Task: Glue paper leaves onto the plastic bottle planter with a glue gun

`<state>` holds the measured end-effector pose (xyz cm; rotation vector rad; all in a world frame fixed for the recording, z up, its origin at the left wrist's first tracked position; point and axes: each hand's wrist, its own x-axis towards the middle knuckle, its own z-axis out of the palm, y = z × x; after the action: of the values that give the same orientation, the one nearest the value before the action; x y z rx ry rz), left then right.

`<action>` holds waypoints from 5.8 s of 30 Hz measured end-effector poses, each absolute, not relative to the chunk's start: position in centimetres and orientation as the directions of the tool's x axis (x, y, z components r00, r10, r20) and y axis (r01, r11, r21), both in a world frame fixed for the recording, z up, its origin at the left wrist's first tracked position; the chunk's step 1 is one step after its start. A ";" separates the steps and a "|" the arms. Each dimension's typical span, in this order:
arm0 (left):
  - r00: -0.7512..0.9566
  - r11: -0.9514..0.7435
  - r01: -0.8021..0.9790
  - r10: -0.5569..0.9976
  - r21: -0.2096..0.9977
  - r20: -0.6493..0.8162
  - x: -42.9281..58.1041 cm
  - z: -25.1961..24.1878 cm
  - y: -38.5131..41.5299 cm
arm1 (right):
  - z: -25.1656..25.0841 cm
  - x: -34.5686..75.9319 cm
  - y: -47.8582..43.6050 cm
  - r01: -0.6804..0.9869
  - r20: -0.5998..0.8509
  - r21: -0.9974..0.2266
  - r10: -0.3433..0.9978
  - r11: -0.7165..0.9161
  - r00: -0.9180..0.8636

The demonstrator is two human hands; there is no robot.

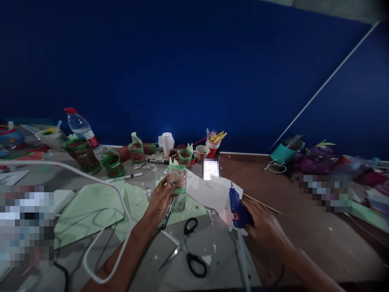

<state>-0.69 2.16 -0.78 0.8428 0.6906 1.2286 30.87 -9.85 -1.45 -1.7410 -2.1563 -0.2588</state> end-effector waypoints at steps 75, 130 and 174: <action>0.058 -0.172 -0.015 0.983 0.985 0.173 -0.4 -2.4 2.2 | 3.6 15.2 0.0 0.207 0.267 -0.947 0.960 0.244 0.088; 0.070 -0.185 0.052 0.981 0.981 0.181 -0.3 -2.8 1.6 | 2.4 15.0 -0.5 0.758 0.761 -0.208 0.589 0.618 -0.272; 0.238 0.128 -0.482 0.971 0.867 -0.011 -0.4 0.0 1.6 | 1.1 15.7 1.7 0.209 0.364 -0.922 0.912 0.324 0.188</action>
<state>-0.39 1.56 -0.04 0.8770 0.7017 1.1938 15.74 1.67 1.10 -1.1612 -1.3107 0.6966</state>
